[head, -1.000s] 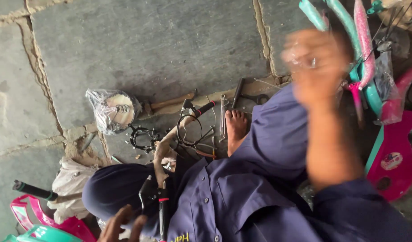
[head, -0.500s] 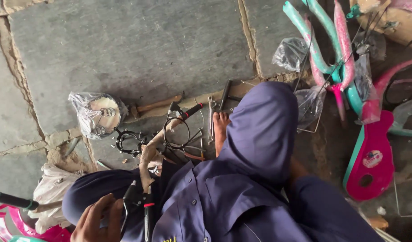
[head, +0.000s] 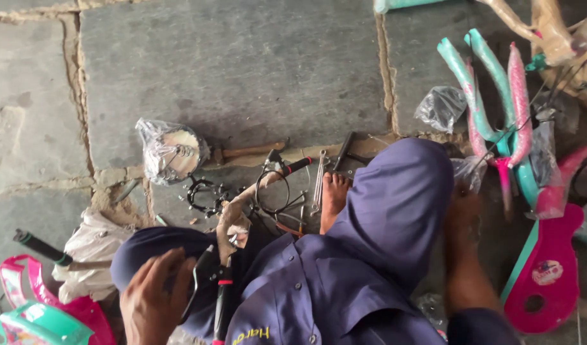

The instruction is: The person threads a brake cable through a housing and attaches the cable to a brake lever on a handlebar assembly.

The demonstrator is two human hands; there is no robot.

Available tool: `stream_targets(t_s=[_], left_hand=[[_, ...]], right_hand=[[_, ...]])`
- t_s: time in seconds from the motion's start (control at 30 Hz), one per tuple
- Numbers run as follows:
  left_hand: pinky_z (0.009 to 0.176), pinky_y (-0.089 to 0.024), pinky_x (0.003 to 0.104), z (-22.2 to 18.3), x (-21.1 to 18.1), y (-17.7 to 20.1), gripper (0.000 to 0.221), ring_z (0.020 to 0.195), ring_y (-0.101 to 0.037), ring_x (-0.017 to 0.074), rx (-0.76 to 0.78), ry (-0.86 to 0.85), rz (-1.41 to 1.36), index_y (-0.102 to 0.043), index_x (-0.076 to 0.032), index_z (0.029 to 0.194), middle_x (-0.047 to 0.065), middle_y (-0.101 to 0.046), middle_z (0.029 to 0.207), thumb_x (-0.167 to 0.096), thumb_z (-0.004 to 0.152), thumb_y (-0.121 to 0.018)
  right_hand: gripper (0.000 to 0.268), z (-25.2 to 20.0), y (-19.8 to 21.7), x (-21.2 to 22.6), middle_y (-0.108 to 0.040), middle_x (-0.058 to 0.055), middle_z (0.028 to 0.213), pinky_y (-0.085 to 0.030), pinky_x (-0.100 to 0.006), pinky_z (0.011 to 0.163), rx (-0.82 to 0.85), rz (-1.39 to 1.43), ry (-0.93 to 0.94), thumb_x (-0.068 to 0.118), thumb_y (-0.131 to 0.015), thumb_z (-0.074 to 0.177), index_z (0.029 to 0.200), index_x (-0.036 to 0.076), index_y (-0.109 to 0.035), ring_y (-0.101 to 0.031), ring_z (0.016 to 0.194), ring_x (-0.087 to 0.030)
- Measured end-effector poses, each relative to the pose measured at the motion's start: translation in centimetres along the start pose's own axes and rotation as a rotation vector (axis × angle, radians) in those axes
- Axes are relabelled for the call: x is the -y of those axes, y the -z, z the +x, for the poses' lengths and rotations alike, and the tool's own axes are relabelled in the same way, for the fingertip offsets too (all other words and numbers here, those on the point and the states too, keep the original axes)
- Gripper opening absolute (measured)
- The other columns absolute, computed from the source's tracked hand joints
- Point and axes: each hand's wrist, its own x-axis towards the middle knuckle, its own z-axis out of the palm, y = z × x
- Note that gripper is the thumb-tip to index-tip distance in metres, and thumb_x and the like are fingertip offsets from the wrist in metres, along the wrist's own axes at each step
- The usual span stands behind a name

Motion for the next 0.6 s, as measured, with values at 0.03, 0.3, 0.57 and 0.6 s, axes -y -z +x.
stream_targets(t_s=[0.03, 0.3, 0.57, 0.6], left_hand=[[0.071, -0.056, 0.036, 0.7, -0.2, 0.3, 0.020, 0.081, -0.073, 0.0254, 0.008, -0.020, 0.009, -0.074, -0.006, 0.100, 0.007, -0.075, 0.090, -0.019, 0.086, -0.078], [0.068, -0.056, 0.037, 6.1, -6.8, 0.4, 0.028, 0.077, -0.071, 0.0266, 0.087, -0.369, -0.149, -0.076, -0.009, 0.105, 0.007, -0.074, 0.090, -0.021, 0.080, -0.083], [0.092, -0.053, 0.046, 7.2, -15.8, -11.6, 0.106, 0.114, -0.065, 0.0408, 0.646, -0.336, -0.564, -0.029, -0.003, 0.157, 0.027, -0.055, 0.141, -0.056, 0.080, -0.078], [0.096, -0.043, 0.053, 7.3, -17.2, -13.9, 0.107, 0.110, -0.070, 0.0373, 0.604, -0.316, -0.681, -0.026, -0.001, 0.158, 0.027, -0.052, 0.145, -0.057, 0.082, -0.078]], right_hand=[[0.022, 0.8, 1.2, 1.0, -0.064, -0.010, 0.083, -0.043, -0.036, 0.065, -0.072, 0.130, 0.127, 0.018, -0.063, 0.104, 0.089, 0.002, -0.066, -0.059, 0.071, -0.022], [0.035, 12.0, 13.9, 22.0, -0.068, -0.004, 0.135, -0.048, -0.018, 0.069, 0.552, 1.305, 0.025, 0.013, -0.064, 0.103, 0.139, 0.011, -0.065, -0.061, 0.085, -0.010], [0.008, 10.9, 1.1, 36.0, -0.069, -0.011, 0.098, -0.053, -0.021, 0.068, 0.713, 1.470, -0.151, -0.007, -0.073, 0.101, 0.106, -0.002, -0.069, -0.065, 0.086, -0.018], [0.007, 10.4, -1.1, 36.7, -0.069, -0.012, 0.093, -0.054, -0.024, 0.069, 0.731, 1.503, -0.147, -0.005, -0.074, 0.099, 0.102, -0.003, -0.068, -0.065, 0.083, -0.020]])
